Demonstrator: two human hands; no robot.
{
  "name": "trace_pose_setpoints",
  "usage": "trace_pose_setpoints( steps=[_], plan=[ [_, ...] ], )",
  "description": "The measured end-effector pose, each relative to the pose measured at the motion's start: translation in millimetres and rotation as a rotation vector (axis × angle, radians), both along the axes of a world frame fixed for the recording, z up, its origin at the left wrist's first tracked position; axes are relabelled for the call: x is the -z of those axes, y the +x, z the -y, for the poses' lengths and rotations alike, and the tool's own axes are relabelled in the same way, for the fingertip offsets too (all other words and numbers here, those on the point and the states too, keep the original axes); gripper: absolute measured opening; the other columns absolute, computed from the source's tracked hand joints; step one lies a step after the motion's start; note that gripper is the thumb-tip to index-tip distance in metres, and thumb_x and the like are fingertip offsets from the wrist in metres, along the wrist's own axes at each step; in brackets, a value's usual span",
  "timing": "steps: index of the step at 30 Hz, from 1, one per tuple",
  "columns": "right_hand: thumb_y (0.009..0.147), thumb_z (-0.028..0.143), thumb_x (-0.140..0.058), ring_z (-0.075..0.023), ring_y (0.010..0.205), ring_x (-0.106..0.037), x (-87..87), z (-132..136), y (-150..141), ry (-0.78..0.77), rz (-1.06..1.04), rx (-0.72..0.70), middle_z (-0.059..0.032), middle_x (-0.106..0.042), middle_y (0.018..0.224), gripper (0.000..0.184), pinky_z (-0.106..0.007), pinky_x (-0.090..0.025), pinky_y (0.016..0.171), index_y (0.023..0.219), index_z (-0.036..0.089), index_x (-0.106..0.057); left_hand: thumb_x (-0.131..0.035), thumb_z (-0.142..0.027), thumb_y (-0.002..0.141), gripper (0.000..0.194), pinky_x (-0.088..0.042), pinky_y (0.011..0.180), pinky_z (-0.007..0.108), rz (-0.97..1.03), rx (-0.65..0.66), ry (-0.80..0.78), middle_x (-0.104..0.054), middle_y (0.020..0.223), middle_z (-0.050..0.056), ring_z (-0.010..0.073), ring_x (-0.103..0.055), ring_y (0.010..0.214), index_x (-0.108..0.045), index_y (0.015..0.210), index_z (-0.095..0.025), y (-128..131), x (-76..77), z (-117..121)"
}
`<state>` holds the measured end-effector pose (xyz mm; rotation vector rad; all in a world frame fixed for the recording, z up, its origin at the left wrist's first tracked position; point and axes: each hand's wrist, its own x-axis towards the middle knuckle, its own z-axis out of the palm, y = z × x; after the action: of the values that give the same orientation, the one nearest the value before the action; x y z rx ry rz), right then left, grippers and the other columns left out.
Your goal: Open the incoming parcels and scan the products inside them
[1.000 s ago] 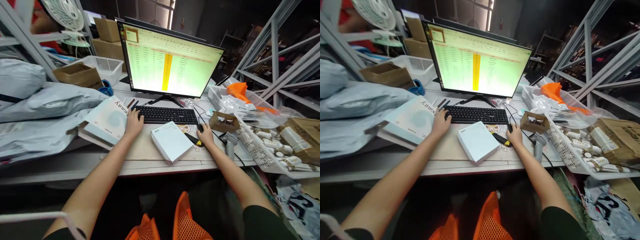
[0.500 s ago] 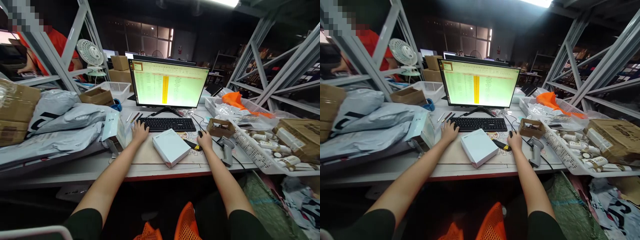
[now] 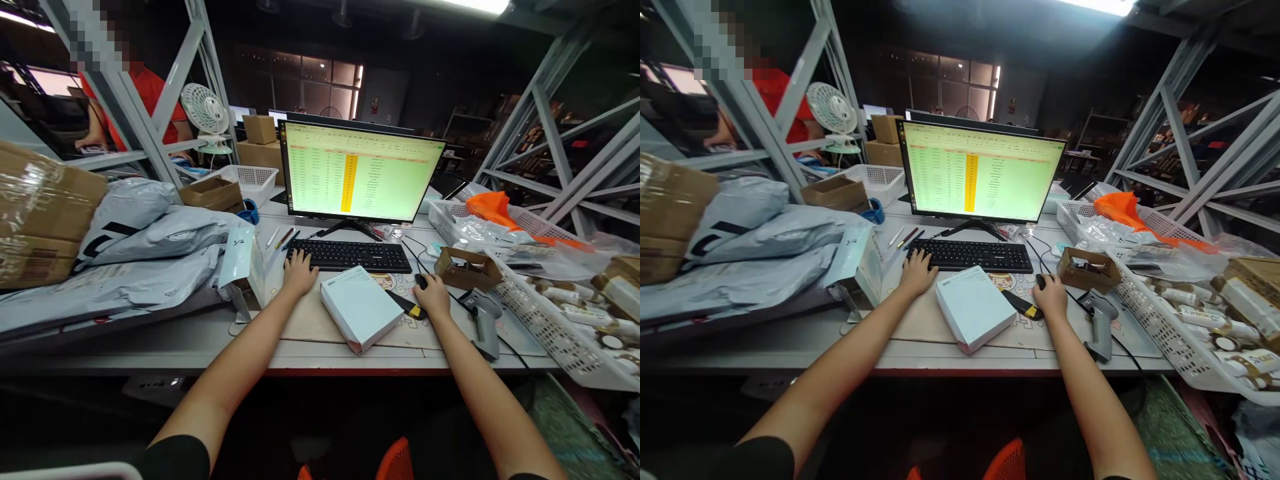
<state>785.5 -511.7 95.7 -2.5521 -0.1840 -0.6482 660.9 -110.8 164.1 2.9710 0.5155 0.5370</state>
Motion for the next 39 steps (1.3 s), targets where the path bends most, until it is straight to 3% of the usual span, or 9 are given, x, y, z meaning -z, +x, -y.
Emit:
trace_pose_setpoints(
  steps=[10, 24, 35, 39],
  plan=[
    [0.087, 0.030, -0.062, -0.0311, 0.117, -0.064, -0.4, -0.5, -2.6, -0.019, -0.010, 0.010, -0.0136, -0.063, 0.139, 0.046, -0.040, -0.051, 0.104, 0.130, 0.019, -0.073, -0.045, -0.043, 0.104, 0.064, -0.020, 0.132, 0.056, -0.032, 0.012, -0.051, -0.032, 0.171, 0.018, 0.0366, -0.018, 0.163, -0.047, 0.159, -0.010, 1.3, -2.0, -3.2],
    [0.086, 0.032, -0.060, -0.0311, 0.116, -0.064, 3.3, 0.0, 0.6, -0.001, 0.003, 0.006, -0.0144, -0.063, 0.139, 0.047, -0.041, -0.051, 0.104, 0.128, 0.018, -0.075, -0.047, -0.042, 0.102, 0.065, -0.021, 0.131, 0.059, -0.030, 0.045, -0.041, -0.031, 0.172, 0.018, 0.0381, -0.019, 0.163, -0.047, 0.159, -0.011, -0.5, 0.4, -2.3],
    [0.087, 0.032, -0.057, -0.0323, 0.119, -0.061, 3.7, 1.4, 4.1, 0.027, 0.036, -0.021, -0.0175, -0.061, 0.138, 0.049, -0.043, -0.050, 0.106, 0.130, 0.015, -0.072, -0.052, -0.039, 0.099, 0.060, -0.030, 0.129, 0.052, 0.033, 0.033, -0.020, -0.040, 0.167, 0.019, 0.0365, -0.032, 0.158, -0.056, 0.152, -0.010, -1.7, -1.1, -0.4],
    [0.087, 0.032, -0.056, -0.0338, 0.122, -0.061, 3.8, 1.9, 5.8, 0.032, 0.025, -0.017, -0.0191, -0.059, 0.139, 0.051, -0.046, -0.049, 0.108, 0.132, 0.013, -0.070, -0.055, -0.045, 0.099, 0.058, -0.030, 0.128, 0.054, 0.035, 0.042, -0.014, -0.037, 0.169, 0.018, 0.0377, -0.032, 0.157, -0.060, 0.149, -0.016, -2.3, 0.3, 1.6]
  ],
)
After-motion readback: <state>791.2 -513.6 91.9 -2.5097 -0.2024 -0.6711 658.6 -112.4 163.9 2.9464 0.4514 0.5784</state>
